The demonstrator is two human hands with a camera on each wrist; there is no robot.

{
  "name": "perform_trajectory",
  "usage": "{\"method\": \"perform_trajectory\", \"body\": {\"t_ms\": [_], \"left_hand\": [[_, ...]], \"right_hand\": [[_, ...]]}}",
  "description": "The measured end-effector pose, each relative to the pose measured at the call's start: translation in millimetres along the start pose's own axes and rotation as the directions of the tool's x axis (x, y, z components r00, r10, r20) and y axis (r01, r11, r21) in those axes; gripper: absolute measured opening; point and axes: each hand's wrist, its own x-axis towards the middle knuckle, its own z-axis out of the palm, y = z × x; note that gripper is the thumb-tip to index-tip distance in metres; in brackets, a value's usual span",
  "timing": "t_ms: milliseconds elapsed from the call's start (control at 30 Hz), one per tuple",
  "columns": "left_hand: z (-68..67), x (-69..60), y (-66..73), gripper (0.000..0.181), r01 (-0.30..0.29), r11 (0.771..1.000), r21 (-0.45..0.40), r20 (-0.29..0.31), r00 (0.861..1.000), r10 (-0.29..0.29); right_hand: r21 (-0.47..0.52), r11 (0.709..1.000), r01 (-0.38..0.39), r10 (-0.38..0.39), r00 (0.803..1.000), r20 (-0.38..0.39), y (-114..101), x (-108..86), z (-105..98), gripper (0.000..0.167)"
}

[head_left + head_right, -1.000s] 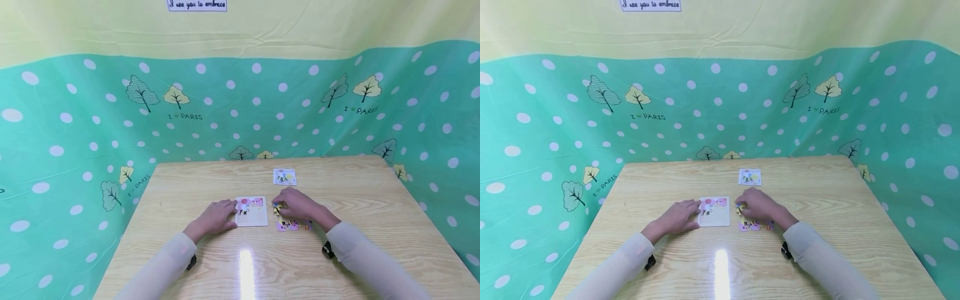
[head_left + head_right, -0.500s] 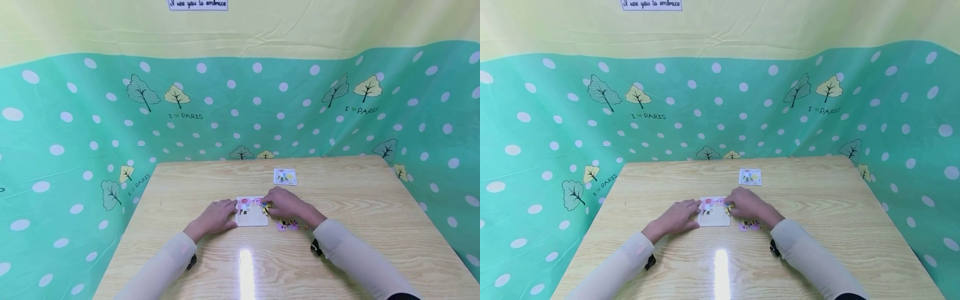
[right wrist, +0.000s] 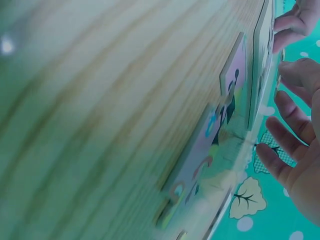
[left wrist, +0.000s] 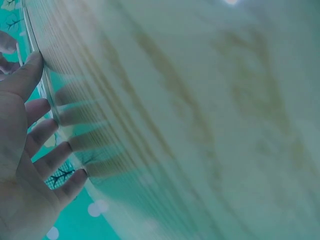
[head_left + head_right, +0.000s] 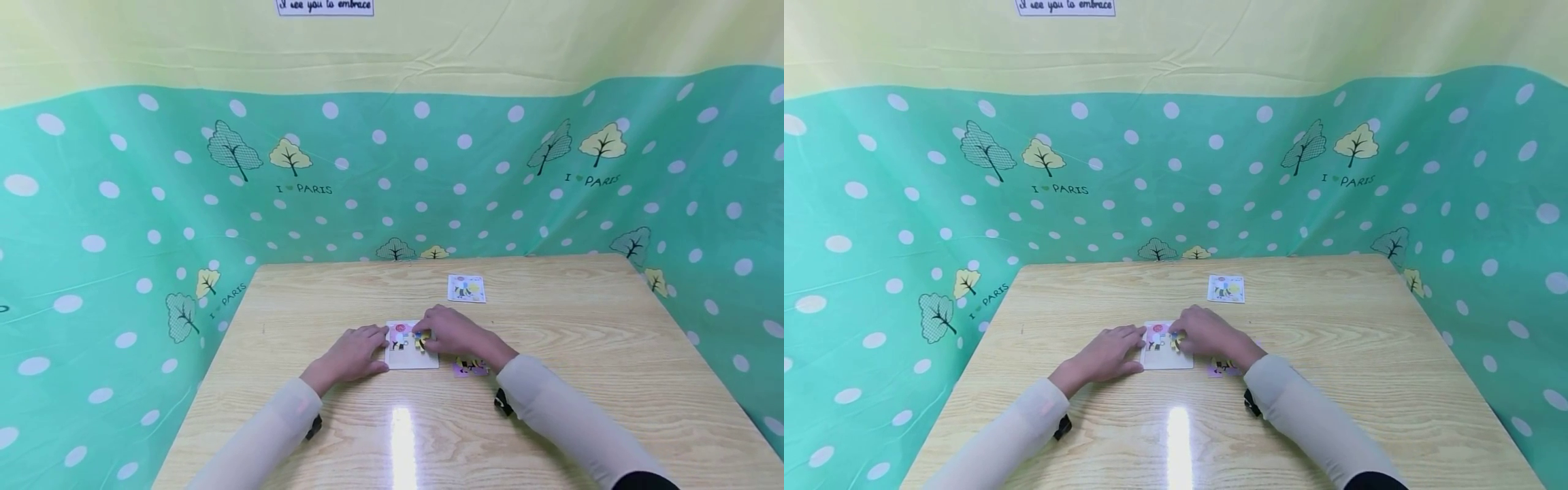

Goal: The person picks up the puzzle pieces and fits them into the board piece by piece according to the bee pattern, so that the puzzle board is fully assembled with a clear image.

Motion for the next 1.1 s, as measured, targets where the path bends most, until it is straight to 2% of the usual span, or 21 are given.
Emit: {"method": "perform_trajectory", "body": {"t_ms": [367, 800, 1100], "left_hand": [[-2.1, -1.1, 1.8, 0.053, 0.007, 1.0, 0.005, 0.013, 1.0, -0.007], [0.8, -1.4, 0.2, 0.053, -0.017, 0.999, 0.027, -0.022, 1.0, 0.018], [-0.8, -1.7, 0.6, 0.056, -0.01, 0.999, 0.041, -0.009, 1.0, 0.011]], "right_hand": [[-0.045, 0.996, 0.08, -0.081, 0.997, -0.018, -5, 9.3, 8, 0.039], [-0.081, 0.995, 0.061, -0.06, 0.998, 0.009, -11, 17.7, 11, 0.04], [-0.107, 0.99, 0.09, -0.09, 0.996, 0.004, -14, 19.8, 10, 0.037]]}}
